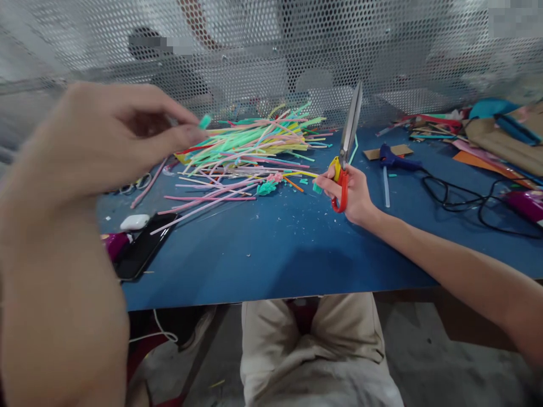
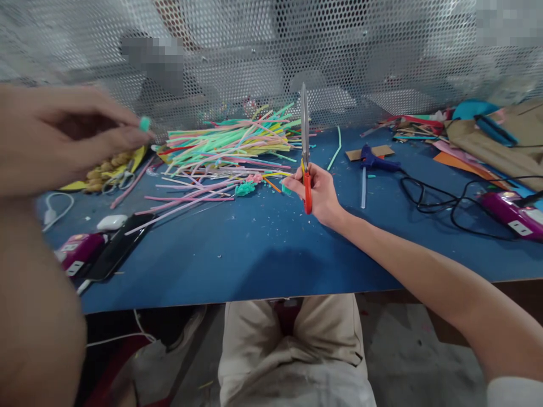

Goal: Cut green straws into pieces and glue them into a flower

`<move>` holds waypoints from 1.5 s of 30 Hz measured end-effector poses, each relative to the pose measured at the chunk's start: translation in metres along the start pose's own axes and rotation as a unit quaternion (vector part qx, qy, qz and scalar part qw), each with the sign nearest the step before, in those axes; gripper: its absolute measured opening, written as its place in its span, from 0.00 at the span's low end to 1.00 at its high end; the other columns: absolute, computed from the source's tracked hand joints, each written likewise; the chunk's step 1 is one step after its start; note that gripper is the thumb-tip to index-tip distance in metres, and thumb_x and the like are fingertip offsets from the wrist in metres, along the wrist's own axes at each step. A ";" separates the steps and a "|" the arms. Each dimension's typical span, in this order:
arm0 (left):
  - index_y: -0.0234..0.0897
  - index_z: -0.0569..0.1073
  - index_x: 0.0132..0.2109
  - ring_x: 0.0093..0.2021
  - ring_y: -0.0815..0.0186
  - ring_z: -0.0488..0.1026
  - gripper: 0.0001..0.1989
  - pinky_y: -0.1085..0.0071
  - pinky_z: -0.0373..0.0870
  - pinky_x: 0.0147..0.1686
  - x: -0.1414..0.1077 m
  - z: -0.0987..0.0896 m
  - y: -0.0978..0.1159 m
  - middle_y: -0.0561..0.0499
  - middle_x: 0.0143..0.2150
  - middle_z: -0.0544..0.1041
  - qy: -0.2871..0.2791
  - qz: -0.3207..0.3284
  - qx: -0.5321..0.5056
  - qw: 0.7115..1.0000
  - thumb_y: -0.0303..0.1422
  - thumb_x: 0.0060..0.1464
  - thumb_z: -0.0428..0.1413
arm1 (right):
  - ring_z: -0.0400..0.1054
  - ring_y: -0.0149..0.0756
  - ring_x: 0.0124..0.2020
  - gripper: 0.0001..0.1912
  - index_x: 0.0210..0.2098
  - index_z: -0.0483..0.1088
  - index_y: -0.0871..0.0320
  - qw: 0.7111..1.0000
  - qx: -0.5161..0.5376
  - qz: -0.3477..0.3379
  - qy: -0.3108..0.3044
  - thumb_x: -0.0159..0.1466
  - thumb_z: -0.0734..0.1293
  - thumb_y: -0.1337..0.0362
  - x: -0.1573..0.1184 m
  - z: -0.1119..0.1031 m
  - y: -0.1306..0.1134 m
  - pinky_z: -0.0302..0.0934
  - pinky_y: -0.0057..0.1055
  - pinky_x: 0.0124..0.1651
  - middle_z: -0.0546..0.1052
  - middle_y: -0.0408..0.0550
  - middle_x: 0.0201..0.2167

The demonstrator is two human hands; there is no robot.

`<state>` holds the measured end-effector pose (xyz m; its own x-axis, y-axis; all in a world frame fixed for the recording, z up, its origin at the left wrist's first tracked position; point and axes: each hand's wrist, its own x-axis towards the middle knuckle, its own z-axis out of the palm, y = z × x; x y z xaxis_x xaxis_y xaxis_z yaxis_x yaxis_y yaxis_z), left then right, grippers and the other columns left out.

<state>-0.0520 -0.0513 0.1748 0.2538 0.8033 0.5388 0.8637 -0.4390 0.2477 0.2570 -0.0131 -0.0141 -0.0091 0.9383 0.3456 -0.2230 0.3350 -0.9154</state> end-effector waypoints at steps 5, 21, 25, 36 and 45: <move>0.34 0.82 0.41 0.34 0.73 0.72 0.14 0.72 0.70 0.43 0.010 0.064 0.017 0.52 0.36 0.81 -0.048 0.064 -0.066 0.995 0.41 0.61 0.61 | 0.58 0.24 0.20 0.23 0.30 0.66 0.54 1.000 -0.002 -0.006 -0.003 0.51 0.82 0.54 -0.002 0.001 -0.004 0.53 0.29 0.21 0.75 0.39 0.26; 0.36 0.80 0.42 0.33 0.68 0.73 0.16 0.69 0.71 0.39 -0.030 0.208 0.019 0.48 0.37 0.81 -0.172 -0.014 -0.295 0.940 0.45 0.64 0.57 | 0.64 0.26 0.22 0.21 0.30 0.67 0.54 0.999 -0.039 -0.021 -0.009 0.51 0.83 0.55 -0.003 0.001 0.001 0.61 0.29 0.25 0.74 0.39 0.25; 0.35 0.78 0.44 0.31 0.71 0.73 0.20 0.72 0.72 0.34 -0.040 0.222 0.019 0.47 0.39 0.82 -0.166 -0.129 -0.517 0.830 0.49 0.57 0.63 | 0.66 0.28 0.22 0.22 0.30 0.67 0.54 0.999 -0.043 -0.016 -0.005 0.51 0.83 0.56 -0.005 0.003 0.000 0.65 0.32 0.27 0.75 0.39 0.26; 0.33 0.79 0.43 0.26 0.74 0.71 0.22 0.73 0.73 0.29 -0.051 0.224 0.023 0.48 0.36 0.82 -0.165 -0.143 -0.556 0.802 0.48 0.53 0.67 | 0.70 0.30 0.24 0.19 0.31 0.69 0.54 0.998 -0.059 -0.008 -0.015 0.53 0.82 0.57 -0.007 0.006 0.012 0.69 0.32 0.29 0.78 0.40 0.27; 0.38 0.68 0.48 0.24 0.74 0.70 0.26 0.78 0.66 0.21 -0.052 0.222 0.024 0.54 0.30 0.79 -0.176 -0.165 -0.563 0.790 0.44 0.50 0.70 | 0.70 0.30 0.23 0.22 0.29 0.69 0.55 0.997 -0.051 0.032 -0.038 0.48 0.84 0.57 -0.011 0.010 0.006 0.69 0.31 0.29 0.79 0.41 0.27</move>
<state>0.0520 -0.0149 -0.0259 0.3726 0.9240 0.0861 0.0229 -0.1019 0.9945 0.2459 -0.0221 -0.0218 -0.0940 0.9505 0.2961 -0.1194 0.2846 -0.9512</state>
